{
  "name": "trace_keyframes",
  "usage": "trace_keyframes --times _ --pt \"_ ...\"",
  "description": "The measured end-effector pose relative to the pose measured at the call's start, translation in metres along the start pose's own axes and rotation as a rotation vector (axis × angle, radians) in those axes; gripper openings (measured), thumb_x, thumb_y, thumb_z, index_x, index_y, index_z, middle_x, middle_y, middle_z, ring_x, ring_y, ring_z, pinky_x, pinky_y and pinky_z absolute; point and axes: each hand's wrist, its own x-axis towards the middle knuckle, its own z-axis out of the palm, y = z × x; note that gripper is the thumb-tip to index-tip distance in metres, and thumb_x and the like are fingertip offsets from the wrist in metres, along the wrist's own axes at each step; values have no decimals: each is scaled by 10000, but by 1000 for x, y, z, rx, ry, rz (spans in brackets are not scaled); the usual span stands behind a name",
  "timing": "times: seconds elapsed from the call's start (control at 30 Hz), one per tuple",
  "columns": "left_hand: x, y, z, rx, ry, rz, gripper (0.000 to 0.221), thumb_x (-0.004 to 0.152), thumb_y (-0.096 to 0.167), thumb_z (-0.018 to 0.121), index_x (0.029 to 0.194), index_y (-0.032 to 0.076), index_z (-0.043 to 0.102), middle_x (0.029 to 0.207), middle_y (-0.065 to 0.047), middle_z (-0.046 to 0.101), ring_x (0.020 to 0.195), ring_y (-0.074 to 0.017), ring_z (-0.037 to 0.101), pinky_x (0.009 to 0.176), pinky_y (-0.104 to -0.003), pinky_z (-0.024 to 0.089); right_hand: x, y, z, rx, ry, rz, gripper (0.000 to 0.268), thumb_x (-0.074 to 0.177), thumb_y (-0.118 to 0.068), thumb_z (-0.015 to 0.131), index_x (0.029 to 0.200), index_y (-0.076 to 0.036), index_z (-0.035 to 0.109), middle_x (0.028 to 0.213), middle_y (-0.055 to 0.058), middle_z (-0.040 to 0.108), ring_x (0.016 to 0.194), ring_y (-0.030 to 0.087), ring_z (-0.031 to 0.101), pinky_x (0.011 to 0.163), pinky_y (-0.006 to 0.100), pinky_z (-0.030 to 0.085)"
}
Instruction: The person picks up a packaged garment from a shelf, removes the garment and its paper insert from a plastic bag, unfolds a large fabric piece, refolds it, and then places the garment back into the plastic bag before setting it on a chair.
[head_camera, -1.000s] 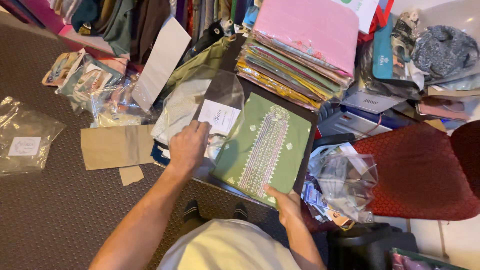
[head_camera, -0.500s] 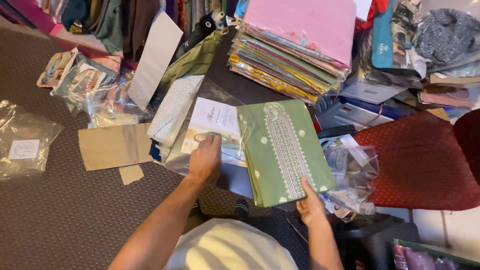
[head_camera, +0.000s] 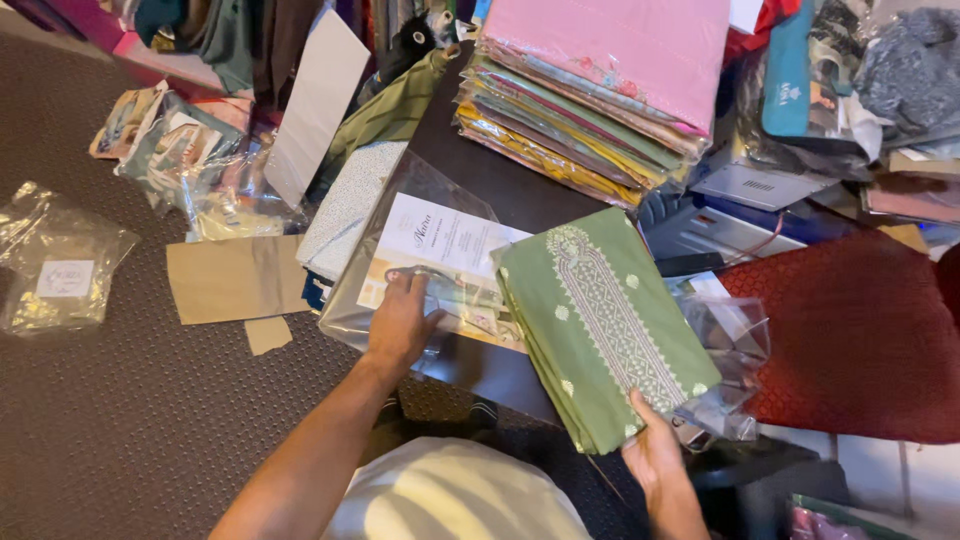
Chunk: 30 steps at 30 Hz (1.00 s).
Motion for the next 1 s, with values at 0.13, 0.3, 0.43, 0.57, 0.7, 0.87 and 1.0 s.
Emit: trace_keyframes --times 0.13,0.3,0.43,0.57,0.7,0.87,1.0 --pt "7 -10 13 -3 10 15 597 824 311 842 1270 78 520 1349 -247 526 1235 -429 515 906 -556 534 -3 -19 0 -21 71 -2 622 933 -171 616 1451 110 417 1333 311 598 1187 435 624 1042 496 514" --pt "5 -14 17 -37 32 62 381 861 151 674 1216 31 604 1265 -210 566 1145 -405 566 911 -558 538 -24 -50 -45 -136 41 -151 167 894 -273 729 971 -125 714 834 31 730 451 167 596 257 245 362" --pt "3 -13 16 -68 34 51 296 866 105 617 1148 14 604 1230 -226 558 1106 -419 572 917 -555 521 106 -68 -259 -994 -533 -1098 1030 589 -417 755 1445 95 500 1524 227 535 1465 307 486 1234 394 362" --pt "0 -22 29 -55 98 149 467 804 49 683 1253 -24 576 1330 -244 551 1258 -402 515 1082 -505 468 176 -76 -349 -1075 -918 -735 989 798 -532 715 1508 78 395 1625 195 386 1525 293 353 1266 460 235" --pt "-6 -21 20 -129 47 157 678 790 173 824 1371 17 512 1485 -220 461 1449 -407 366 1192 -509 334 113 -8 -276 -916 -642 -731 640 887 -461 626 1318 4 710 1412 194 688 1345 296 631 1195 427 408" --pt "-7 -23 10 -172 71 208 191 1005 87 496 1070 50 672 1279 -192 625 1242 -353 544 1112 -529 455 134 28 -250 -880 -756 -646 684 784 -446 758 1271 34 747 1358 200 729 1288 304 678 1144 409 465" --pt "-11 -18 0 -279 223 315 242 1037 126 527 1128 45 737 1181 -196 746 1179 -369 687 1126 -488 493 176 25 -260 -972 -823 -593 421 910 -284 653 1181 -8 818 1296 176 766 1226 291 728 1091 402 546"
